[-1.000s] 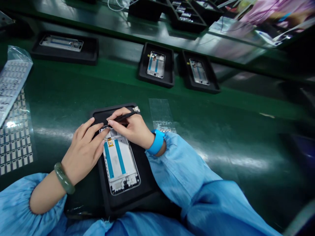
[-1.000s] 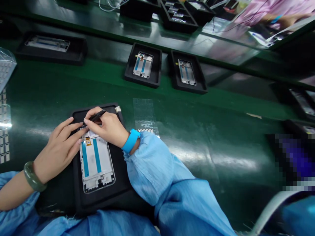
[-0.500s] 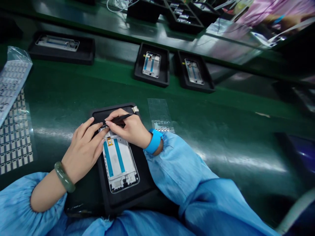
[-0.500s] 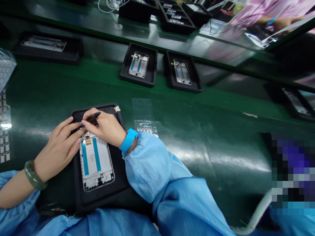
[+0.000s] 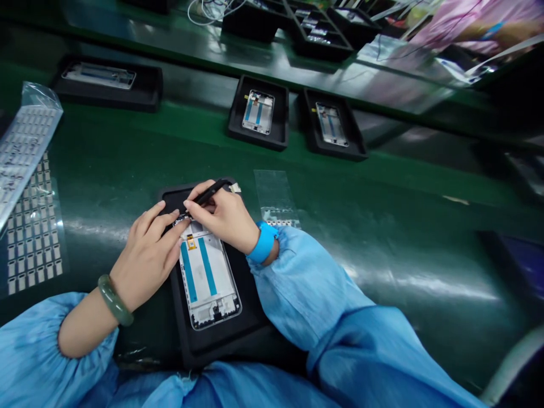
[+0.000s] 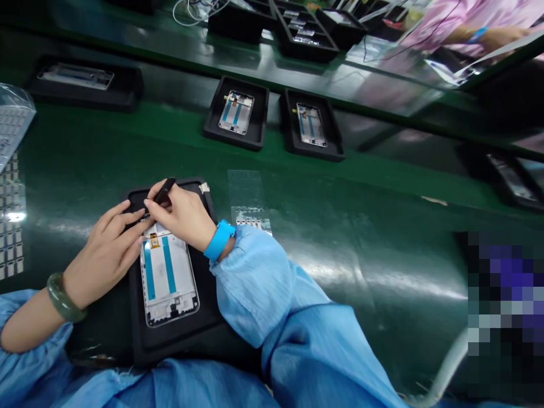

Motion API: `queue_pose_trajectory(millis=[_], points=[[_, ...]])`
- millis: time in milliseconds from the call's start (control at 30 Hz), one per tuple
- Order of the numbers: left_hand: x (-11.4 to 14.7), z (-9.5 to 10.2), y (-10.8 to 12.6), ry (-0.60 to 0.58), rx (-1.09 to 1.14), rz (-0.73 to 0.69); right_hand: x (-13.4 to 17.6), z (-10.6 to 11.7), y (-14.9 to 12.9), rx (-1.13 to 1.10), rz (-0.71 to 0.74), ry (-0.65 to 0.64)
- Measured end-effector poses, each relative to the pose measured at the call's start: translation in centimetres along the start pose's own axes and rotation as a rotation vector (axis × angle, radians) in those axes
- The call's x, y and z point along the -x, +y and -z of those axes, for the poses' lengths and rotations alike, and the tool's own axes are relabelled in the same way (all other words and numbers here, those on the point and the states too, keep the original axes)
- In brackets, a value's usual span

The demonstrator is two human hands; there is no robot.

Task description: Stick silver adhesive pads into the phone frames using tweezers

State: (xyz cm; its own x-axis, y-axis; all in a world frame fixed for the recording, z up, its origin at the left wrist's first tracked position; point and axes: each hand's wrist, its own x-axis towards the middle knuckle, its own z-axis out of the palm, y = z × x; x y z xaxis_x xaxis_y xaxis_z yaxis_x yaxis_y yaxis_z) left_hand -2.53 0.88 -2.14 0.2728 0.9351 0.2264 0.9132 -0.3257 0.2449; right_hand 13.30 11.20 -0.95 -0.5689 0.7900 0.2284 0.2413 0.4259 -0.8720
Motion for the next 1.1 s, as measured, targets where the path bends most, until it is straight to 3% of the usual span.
queue_pose_trajectory(millis=[533,767,1000,1100], points=[[0.07,0.05,0.08,0.000,-0.012,-0.015,0.24,0.33,-0.03,0.160,0.126,0.040],[-0.02,0.11,0.14,0.009,-0.011,-0.007,0.36,-0.40,-0.17,0.389,0.299,-0.022],[0.00,0.08,0.14,-0.007,-0.005,0.000,-0.06,0.41,0.13,0.096,0.067,0.061],[0.03,0.08,0.15,0.002,-0.003,-0.001,-0.01,0.22,0.11,0.108,0.100,0.046]])
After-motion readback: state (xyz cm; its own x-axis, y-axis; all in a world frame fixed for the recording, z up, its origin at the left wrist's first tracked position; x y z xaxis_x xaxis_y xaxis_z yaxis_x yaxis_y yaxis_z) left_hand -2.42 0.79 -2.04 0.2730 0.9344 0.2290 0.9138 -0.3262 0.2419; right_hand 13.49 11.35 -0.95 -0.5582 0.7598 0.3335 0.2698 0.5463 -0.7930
